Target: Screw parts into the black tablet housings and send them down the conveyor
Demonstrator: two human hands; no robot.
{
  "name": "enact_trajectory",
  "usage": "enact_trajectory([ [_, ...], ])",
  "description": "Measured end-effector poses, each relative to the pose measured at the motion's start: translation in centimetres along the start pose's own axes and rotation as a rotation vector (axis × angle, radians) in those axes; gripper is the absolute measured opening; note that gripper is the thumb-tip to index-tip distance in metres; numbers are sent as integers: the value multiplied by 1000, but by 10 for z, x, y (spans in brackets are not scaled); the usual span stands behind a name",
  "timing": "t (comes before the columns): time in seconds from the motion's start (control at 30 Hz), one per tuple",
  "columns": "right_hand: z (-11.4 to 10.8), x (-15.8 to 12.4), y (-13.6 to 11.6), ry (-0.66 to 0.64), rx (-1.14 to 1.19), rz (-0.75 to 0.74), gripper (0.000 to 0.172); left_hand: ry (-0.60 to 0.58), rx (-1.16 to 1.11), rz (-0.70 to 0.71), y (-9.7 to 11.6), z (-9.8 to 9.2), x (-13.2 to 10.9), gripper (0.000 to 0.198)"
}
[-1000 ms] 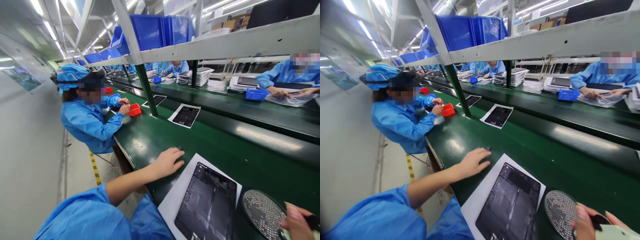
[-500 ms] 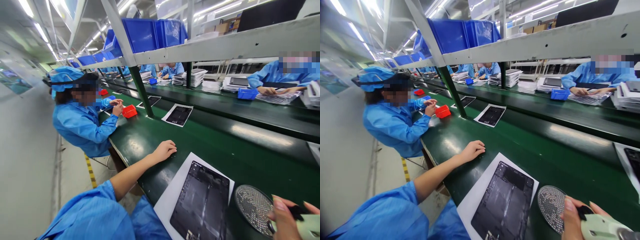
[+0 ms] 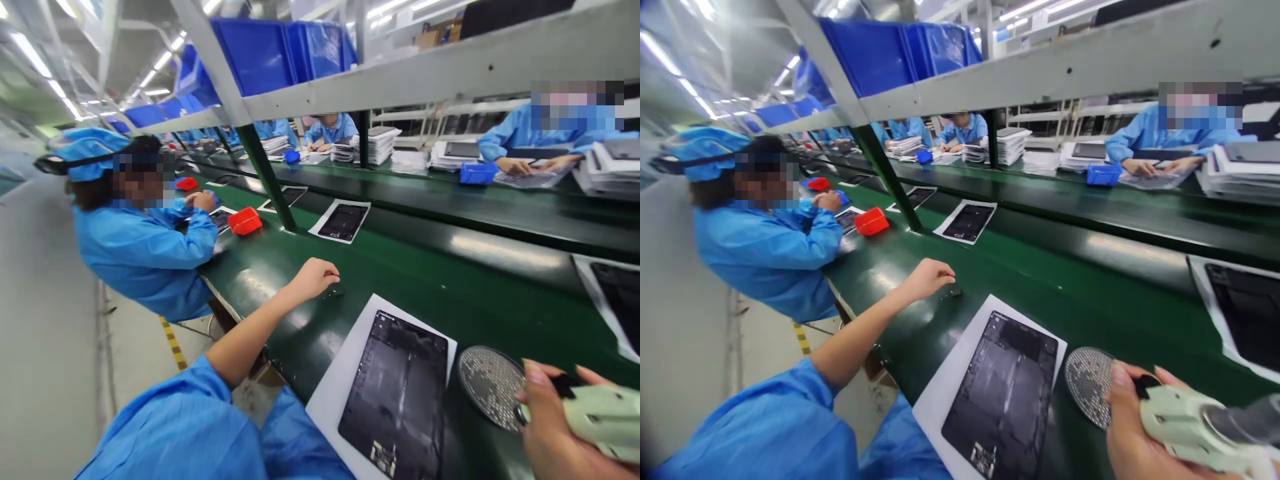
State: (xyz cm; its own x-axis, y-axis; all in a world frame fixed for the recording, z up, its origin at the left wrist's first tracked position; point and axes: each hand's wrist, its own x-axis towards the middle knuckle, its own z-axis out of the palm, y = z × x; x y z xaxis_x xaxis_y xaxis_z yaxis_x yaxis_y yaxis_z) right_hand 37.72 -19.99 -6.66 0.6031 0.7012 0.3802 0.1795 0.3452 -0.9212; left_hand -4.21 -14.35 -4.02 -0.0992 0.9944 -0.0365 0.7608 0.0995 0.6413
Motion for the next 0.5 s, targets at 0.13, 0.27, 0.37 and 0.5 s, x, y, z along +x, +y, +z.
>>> enact_trajectory([
  [0.13, 5, 4, 5, 42, -142, -164, 44, -194, -324, 80, 45, 32, 11, 15],
  [0.27, 4, 1, 13, -19, -128, -68, 53, -415, -303, 332, 98, 100, 21, 14],
  [0.37, 1, -1, 18, -62, -185, -72, 53, -476, -155, 541, 124, 151, 26, 17],
  [0.5, -1, -1, 21, -69, -201, -91, 46, -402, 17, 689, 129, 191, 26, 19],
])
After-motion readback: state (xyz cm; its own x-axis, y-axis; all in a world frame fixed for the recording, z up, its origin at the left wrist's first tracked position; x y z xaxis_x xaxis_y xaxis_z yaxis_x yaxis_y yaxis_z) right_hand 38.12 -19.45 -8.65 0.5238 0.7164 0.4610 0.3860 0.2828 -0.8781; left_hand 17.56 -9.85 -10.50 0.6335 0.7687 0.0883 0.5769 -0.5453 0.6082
